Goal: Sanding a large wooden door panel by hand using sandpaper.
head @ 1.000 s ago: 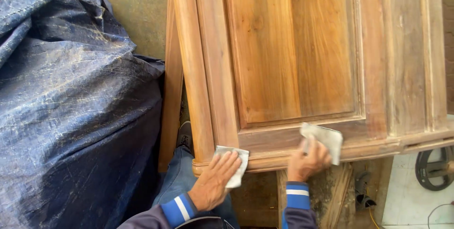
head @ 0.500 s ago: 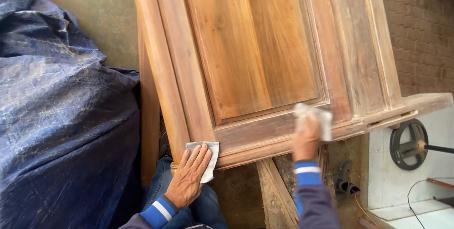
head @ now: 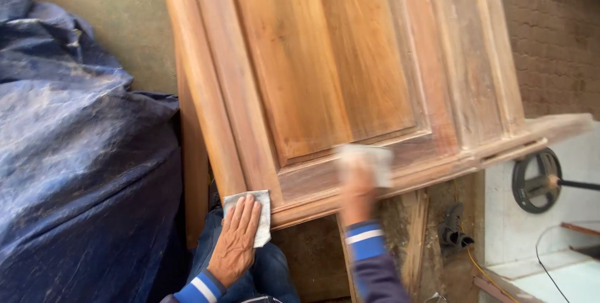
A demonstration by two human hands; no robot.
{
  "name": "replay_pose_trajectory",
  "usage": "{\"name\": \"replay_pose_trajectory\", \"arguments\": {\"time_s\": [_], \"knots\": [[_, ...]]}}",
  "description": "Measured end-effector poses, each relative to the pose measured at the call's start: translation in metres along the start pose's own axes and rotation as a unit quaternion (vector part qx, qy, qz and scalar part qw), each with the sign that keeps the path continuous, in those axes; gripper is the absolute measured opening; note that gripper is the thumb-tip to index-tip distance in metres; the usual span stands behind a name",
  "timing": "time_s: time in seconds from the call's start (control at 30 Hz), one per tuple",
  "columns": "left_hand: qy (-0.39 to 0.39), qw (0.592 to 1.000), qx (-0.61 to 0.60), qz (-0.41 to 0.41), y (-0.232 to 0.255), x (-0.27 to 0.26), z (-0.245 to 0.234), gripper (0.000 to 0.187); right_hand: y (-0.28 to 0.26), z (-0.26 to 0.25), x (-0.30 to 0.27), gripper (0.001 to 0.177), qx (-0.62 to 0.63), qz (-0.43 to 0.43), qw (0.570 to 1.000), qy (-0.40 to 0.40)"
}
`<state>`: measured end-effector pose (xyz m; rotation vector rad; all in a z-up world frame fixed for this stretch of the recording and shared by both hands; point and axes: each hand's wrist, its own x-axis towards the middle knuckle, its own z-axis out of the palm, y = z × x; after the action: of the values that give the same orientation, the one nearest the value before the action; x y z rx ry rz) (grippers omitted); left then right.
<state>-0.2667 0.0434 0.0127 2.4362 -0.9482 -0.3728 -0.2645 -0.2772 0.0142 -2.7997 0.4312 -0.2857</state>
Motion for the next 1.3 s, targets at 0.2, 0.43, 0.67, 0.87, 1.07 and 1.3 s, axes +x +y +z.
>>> {"name": "replay_pose_trajectory", "arguments": {"time_s": [0.2,0.43,0.67,0.87,1.07,1.3], "knots": [[0.051,0.998,0.016,0.016,-0.018,-0.01,0.038,0.071,-0.039,0.027,-0.047,0.027,0.073,-0.2,0.973,-0.086],[0.073,0.997,0.015,0.027,-0.029,-0.013,0.06,0.078,0.1,-0.075,0.076,0.023,0.169,0.053,0.982,0.07],[0.022,1.0,0.017,0.015,-0.026,-0.01,0.048,0.074,-0.019,0.005,-0.043,0.024,0.038,-0.056,0.997,-0.037],[-0.003,1.0,0.021,0.021,-0.026,-0.005,0.038,0.073,0.058,-0.076,0.03,0.014,-0.039,-0.041,0.992,-0.11],[-0.035,0.999,-0.02,0.012,-0.021,0.0,0.007,0.075,-0.017,-0.016,-0.002,0.017,-0.019,-0.121,0.968,-0.218],[-0.051,0.999,-0.015,0.012,-0.023,0.007,0.003,0.076,0.009,-0.044,0.037,0.011,-0.039,-0.24,0.931,-0.272]]}}
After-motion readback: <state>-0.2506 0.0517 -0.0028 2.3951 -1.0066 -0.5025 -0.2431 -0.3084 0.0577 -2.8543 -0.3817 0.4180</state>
